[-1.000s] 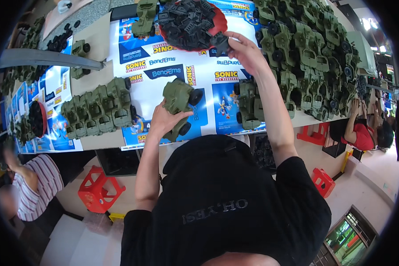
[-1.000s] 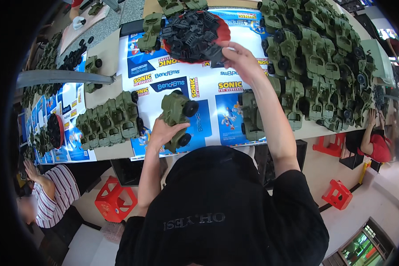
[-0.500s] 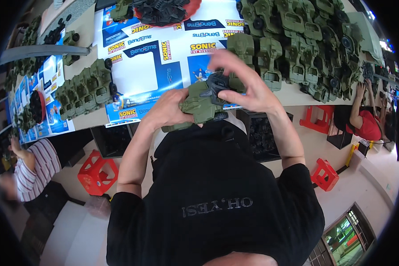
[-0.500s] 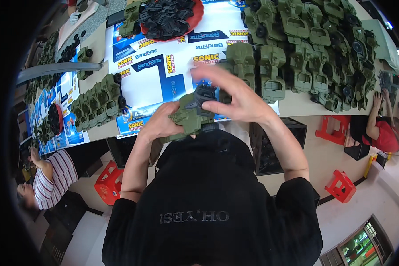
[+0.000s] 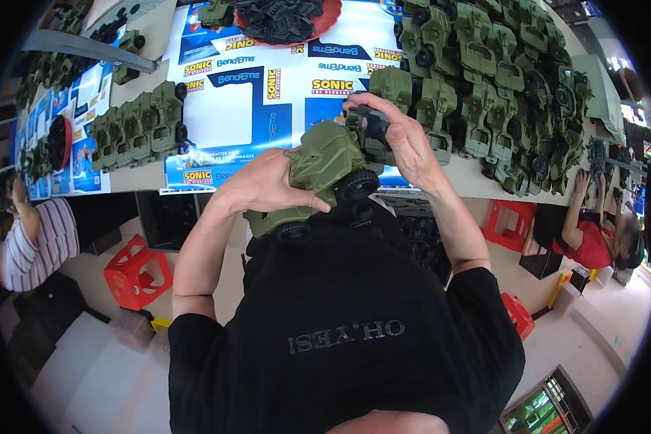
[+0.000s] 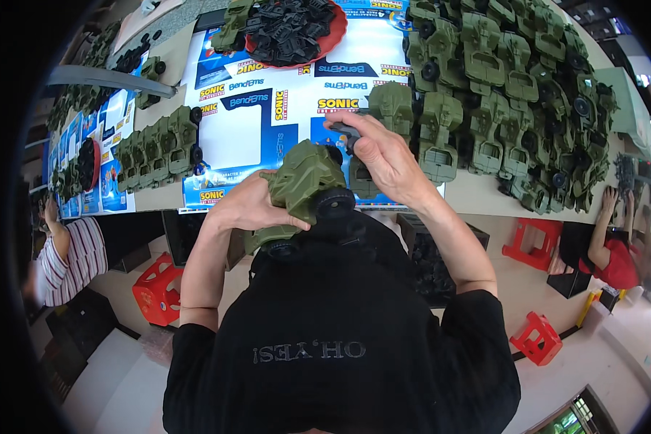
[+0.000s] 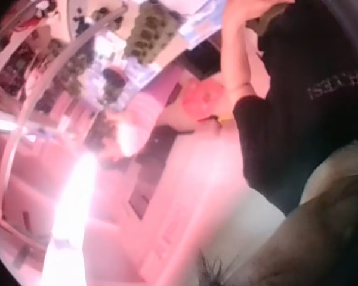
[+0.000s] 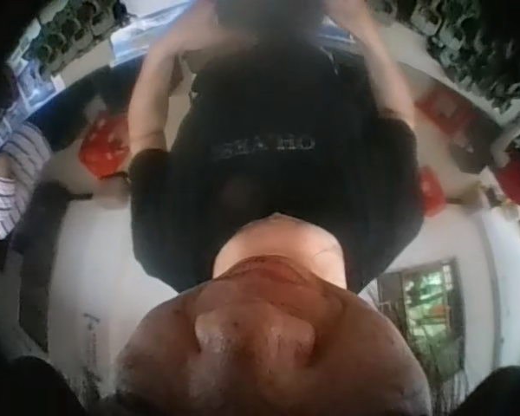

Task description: The person repeatedly picks up green plastic toy vehicle bodies and black plastic wheel assemblies from a table. They attach the wheel assemblies to the vehicle bodies by hand, then place the assembled units onto a large stack of similar items. The process is repeated continuously throughout the clip.

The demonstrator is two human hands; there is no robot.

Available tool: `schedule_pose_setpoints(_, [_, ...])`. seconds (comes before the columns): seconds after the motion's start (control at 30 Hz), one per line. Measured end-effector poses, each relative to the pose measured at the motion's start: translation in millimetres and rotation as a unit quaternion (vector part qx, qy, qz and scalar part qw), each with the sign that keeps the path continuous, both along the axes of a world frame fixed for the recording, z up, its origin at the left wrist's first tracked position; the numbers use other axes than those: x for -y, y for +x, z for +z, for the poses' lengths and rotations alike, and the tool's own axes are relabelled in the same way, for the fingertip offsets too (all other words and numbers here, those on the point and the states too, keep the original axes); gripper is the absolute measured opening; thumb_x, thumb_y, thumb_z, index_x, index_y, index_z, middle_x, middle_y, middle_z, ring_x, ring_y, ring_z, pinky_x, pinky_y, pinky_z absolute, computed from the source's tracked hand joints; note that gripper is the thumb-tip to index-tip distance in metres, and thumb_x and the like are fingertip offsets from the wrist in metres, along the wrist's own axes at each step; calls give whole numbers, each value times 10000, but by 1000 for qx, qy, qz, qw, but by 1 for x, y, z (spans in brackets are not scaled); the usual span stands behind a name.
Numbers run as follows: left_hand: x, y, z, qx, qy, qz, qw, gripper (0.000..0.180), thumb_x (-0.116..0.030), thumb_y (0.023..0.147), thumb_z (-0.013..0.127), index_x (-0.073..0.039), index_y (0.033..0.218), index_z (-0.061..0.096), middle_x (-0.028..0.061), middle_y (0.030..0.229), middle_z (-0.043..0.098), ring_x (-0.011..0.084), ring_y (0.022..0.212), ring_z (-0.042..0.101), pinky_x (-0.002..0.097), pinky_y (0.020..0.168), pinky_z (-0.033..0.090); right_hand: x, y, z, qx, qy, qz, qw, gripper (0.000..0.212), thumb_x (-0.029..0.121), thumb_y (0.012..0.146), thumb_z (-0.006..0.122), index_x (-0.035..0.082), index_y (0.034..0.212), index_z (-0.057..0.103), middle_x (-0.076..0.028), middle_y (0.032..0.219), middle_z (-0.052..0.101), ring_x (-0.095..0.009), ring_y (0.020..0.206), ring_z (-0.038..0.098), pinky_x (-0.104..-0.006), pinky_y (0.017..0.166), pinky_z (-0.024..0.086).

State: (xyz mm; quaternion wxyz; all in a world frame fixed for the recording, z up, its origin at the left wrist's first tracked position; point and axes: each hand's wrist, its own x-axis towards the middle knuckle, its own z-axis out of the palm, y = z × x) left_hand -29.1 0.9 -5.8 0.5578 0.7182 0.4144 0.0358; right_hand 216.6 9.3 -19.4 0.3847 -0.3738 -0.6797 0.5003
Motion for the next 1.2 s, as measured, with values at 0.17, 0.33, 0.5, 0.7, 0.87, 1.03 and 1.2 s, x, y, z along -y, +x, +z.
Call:
schedule_pose_setpoints(0.17, [-19, -9, 22, -40, -103, 12, 994, 608, -384, 635, 819, -12, 1057, 589, 113, 919, 664, 231, 886, 630, 340, 803, 473, -2, -29, -7, 3, -14, 10, 1000, 733, 626, 912, 263, 33, 1285, 477, -88, 1170, 568, -216, 1064, 482, -317, 938, 363])
schedule_pose_setpoints(0.33, [-33, -28, 27, -33, -134, -22, 990, 661, -481, 634, 777, -5, 1054, 592, 152, 951, 663, 270, 910, 637, 360, 819, 473, -1, -51, -14, -64, -104, 14, 992, 718, 596, 935, 211, 31, 1306, 454, -114, 1213, 538, -233, 1179, 445, -327, 1021, 322])
schedule_pose_setpoints(0.5, [-38, -42, 17, -42, -175, -52, 982, 604, -494, 655, 760, -44, 1032, 618, 123, 935, 666, 241, 906, 633, 352, 812, 473, -2, -66, -18, -140, -247, 27, 959, 739, 570, 947, 197, -26, 1355, 357, -159, 1322, 455, -244, 1224, 443, -366, 1063, 313])
schedule_pose_setpoints(0.7, [-37, -52, 8, -7, -248, -32, 968, 564, -460, 681, 766, -54, 1045, 619, 87, 939, 664, 203, 889, 626, 326, 808, 473, 2, -79, -26, -171, -311, -3, 935, 708, 542, 960, 209, -19, 1372, 339, -167, 1353, 433, -243, 1232, 443, -366, 1046, 347])
schedule_pose_setpoints(0.87, [-32, -59, 3, 18, -292, -33, 956, 624, -450, 724, 751, -40, 1152, 555, 97, 1036, 631, 196, 956, 600, 305, 845, 466, -8, -72, -16, 0, -295, 13, 955, 702, 547, 967, 223, -25, 1231, 531, -131, 1223, 554, -193, 1099, 523, -302, 972, 386])
schedule_pose_setpoints(1.03, [-33, -68, -1, 100, -378, -27, 920, 775, -487, 803, 671, 46, 1300, 405, 157, 1184, 541, 213, 1095, 529, 318, 927, 436, -15, -86, -8, -16, -261, -45, 964, 694, 527, 977, 228, -29, 1058, 636, -102, 1006, 648, -173, 943, 585, -289, 884, 434])
schedule_pose_setpoints(1.2, [-33, -71, 4, 118, -370, -8, 922, 796, -497, 827, 639, 75, 1313, 376, 170, 1198, 528, 214, 1114, 512, 313, 946, 422, -22, -89, -21, -50, -226, -109, 967, 738, 574, 958, 209, -24, 1028, 634, -78, 973, 620, -129, 896, 569, -247, 828, 440])
